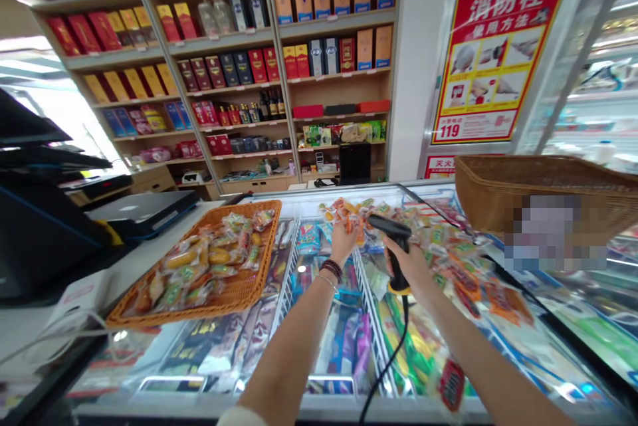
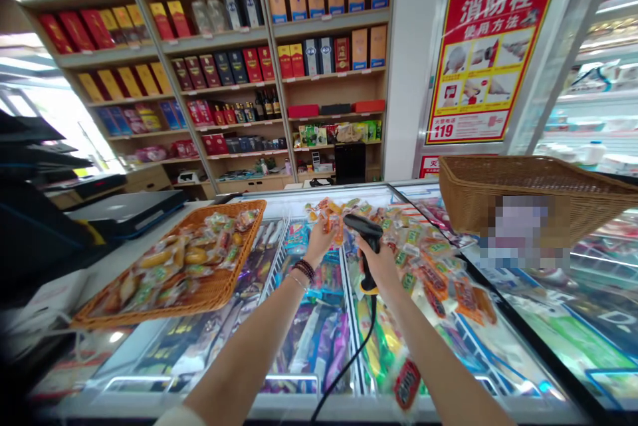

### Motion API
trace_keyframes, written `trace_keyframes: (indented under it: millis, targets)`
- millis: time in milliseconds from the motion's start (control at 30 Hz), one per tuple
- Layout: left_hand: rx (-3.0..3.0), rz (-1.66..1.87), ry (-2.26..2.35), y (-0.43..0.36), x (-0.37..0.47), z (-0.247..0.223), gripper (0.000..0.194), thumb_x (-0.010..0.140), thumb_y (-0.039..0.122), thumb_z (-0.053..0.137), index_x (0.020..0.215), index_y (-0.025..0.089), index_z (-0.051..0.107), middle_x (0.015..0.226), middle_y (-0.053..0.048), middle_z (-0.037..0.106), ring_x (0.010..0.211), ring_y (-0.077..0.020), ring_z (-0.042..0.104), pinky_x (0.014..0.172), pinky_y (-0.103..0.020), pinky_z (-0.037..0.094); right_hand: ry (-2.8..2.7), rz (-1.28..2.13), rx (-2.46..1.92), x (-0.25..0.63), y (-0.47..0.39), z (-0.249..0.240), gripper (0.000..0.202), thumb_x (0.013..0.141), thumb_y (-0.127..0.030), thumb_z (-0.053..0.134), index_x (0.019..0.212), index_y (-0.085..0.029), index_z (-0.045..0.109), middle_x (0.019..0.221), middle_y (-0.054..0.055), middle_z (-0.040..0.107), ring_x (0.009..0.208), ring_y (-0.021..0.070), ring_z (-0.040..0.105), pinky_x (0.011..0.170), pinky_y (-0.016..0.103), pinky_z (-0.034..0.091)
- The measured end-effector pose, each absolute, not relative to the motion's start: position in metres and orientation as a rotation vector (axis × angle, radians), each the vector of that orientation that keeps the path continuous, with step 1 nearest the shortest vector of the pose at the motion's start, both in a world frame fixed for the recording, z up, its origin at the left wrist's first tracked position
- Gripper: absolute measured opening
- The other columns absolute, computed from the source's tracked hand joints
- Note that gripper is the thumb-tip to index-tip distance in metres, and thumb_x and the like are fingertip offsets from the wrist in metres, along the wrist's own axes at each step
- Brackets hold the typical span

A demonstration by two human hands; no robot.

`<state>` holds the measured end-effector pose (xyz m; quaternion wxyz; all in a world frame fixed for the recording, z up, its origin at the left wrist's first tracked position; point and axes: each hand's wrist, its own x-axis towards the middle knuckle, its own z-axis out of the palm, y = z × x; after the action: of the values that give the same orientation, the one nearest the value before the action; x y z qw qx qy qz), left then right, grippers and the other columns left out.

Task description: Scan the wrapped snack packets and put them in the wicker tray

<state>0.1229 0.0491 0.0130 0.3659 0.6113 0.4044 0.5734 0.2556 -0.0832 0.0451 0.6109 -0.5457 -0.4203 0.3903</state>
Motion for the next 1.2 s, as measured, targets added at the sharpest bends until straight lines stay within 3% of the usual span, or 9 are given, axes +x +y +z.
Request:
trace_keyframes:
  millis: [200,400,633,1200]
  targets:
    - [1.231,1.54,0.974,0.036,0.083,-0.006,0.029,0.076,0.035,0.078,0.094,0.016,0.068,0.098,-0.01,0.074,0.086,-0.0202,0.07,0.082,-0.036,0.056,-1.092,0.953,-1.303,0.242,-0.091,0.046,0.042,0.074,-0.059,0.071,0.062,-0.023,0.053,0.047,-0.002,0.052,0.037,0.0119,0.048,0.039,0.026,0.038]
    - [1.219,1.507,0.787,0.026,0.08,-0.006,0.051,0.072,0.029,0.084,0.117,0.02,0.062,0.11,-0.011,0.074,0.093,-0.0207,0.072,0.085,-0.037,0.058,-1.21,0.916,-1.285,0.232,-0.095,0.047,0.04,0.078,-0.056,0.07,0.066,-0.024,0.052,0.045,-0.003,0.051,0.037,0.0117,0.048,0.039,0.025,0.038]
    - [1.401,1.54,0.701,0.026,0.079,-0.003,0.034,0.075,0.023,0.079,0.108,0.019,0.072,0.117,-0.011,0.073,0.106,-0.0239,0.069,0.097,-0.039,0.055,-1.359,0.771,-1.397,0.228,-0.099,0.05,0.038,0.082,-0.057,0.063,0.064,-0.025,0.051,0.04,-0.002,0.053,0.037,0.0149,0.051,0.044,0.028,0.042]
    - [1.35,1.524,0.632,0.023,0.08,-0.003,0.043,0.074,0.018,0.079,0.116,0.019,0.069,0.122,-0.011,0.072,0.114,-0.025,0.067,0.1,-0.039,0.053,-1.37,0.755,-1.41,0.229,-0.101,0.046,0.039,0.082,-0.059,0.063,0.065,-0.025,0.052,0.038,-0.002,0.053,0.035,0.0155,0.051,0.043,0.028,0.041]
